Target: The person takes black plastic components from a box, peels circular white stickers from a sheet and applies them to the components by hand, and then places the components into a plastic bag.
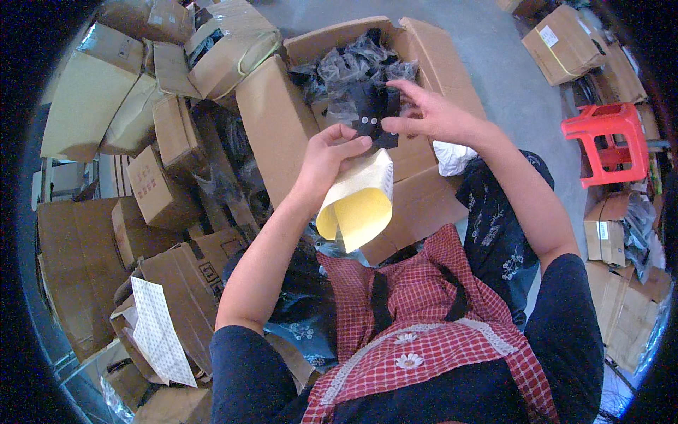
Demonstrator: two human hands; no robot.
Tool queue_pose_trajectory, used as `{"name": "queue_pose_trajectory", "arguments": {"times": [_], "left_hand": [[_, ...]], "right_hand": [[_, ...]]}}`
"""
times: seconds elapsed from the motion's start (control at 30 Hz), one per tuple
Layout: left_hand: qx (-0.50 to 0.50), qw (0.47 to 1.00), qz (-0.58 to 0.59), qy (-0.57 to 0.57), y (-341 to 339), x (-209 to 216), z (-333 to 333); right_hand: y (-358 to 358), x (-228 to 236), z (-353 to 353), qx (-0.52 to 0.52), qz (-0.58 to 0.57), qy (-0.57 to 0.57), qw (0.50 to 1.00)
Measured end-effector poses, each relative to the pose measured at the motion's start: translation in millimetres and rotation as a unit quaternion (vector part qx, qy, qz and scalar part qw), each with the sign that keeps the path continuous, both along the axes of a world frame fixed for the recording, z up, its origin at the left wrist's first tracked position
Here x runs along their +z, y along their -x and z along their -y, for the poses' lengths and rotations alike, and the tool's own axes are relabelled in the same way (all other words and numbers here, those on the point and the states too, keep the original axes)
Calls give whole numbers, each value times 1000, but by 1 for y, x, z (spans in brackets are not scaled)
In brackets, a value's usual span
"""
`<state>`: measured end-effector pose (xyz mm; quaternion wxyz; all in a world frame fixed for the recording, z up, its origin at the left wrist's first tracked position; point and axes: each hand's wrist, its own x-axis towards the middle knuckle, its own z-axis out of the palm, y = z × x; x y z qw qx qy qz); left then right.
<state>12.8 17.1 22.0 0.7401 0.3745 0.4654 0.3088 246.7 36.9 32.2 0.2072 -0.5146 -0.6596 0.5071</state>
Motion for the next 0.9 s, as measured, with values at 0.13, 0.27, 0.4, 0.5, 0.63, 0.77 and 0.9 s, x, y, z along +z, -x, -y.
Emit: {"name": "queue_pose_trajectory", "arguments": {"times": [0.13,0.27,0.4,0.5,0.63,0.77,0.9], "left_hand": [[5,1000,5,-30,-1,0,5],[39,997,10,-68,-10,-5,9],[25,982,-57,-177,-5,-29,3],[28,949,-145,-278,-14,-31,2],[-8,917,-152,-368,-20,-28,6],[-53,963,-1,-264,-7,-21,5],[-43,989,62,-130,4,-15,-3]], "right_hand": [[11,-1,6,14,-38,36,999],[24,-12,11,-46,-140,51,988],[37,-8,6,-54,-123,75,988],[49,-11,11,-126,-219,39,967],[45,-42,-2,-168,-258,-84,948],[45,-16,-1,-216,-307,-44,926],[5,-23,-14,-223,-312,98,918]]}}
